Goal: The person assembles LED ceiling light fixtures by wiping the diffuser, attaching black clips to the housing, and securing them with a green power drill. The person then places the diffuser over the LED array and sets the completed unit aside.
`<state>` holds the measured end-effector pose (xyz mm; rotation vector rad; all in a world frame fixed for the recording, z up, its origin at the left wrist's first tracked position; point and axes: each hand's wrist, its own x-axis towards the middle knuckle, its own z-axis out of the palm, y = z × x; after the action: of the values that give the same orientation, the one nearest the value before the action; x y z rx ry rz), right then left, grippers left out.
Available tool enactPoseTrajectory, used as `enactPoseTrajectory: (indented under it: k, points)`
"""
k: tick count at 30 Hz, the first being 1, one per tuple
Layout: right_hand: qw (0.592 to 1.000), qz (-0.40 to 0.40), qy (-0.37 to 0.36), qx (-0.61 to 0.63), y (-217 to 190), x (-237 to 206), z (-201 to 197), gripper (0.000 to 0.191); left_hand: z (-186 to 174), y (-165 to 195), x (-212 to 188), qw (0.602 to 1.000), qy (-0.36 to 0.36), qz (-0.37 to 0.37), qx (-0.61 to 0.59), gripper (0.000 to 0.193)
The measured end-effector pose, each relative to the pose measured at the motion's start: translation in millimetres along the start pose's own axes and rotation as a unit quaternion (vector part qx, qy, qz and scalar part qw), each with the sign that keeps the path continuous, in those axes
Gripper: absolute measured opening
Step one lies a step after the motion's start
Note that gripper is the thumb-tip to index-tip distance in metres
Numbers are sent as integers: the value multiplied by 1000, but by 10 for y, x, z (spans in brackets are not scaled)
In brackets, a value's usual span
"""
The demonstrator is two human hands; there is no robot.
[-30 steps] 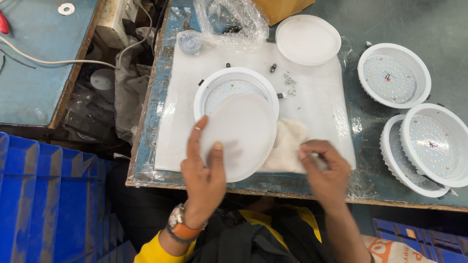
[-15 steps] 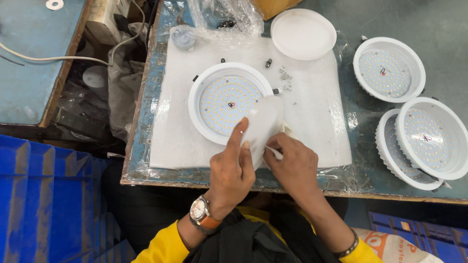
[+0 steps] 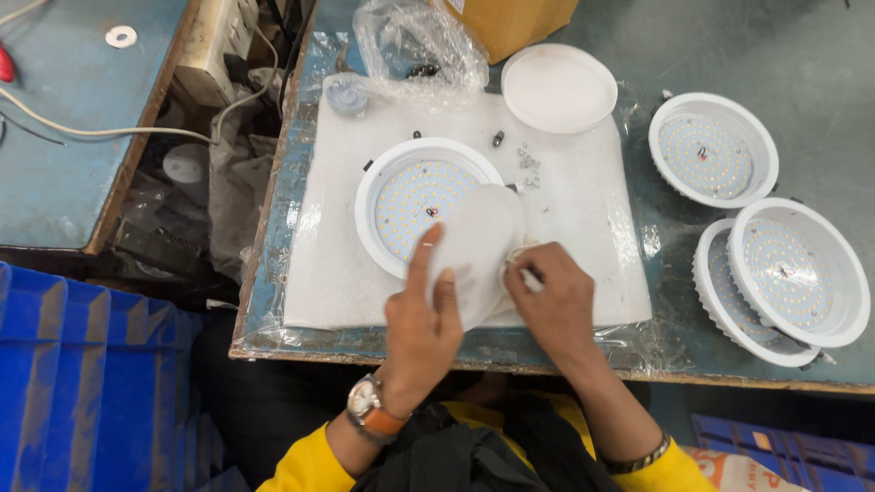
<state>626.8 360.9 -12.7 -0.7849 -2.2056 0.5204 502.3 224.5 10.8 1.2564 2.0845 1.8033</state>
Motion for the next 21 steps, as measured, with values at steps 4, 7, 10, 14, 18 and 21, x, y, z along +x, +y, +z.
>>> enactPoseTrajectory:
  k: [4,7,10,14,18,21]
  points:
    - [959,137,83,236,355,-14,-160,10,-141,-90,69,993,86,59,-49,51]
    - [958,179,96,203,579,-57,-289,16,-219,-163,74,948,34,-116,-295,58]
    - [984,133,65,97,765,-143,-396,19,-240,-195,53,926,11,-174,-334,61]
    - [979,172,66,82,976,-286,-508,18,-240,-203,34,916,-3,-182,-357,61]
    - [981,171,82,44,1056,-404,-684,10,-259,-219,23,899,-29,-191,-393,62]
    - [989,73,127,-16,969,-414,-759,6,-260,-222,11,884,-38,-235,-402,65]
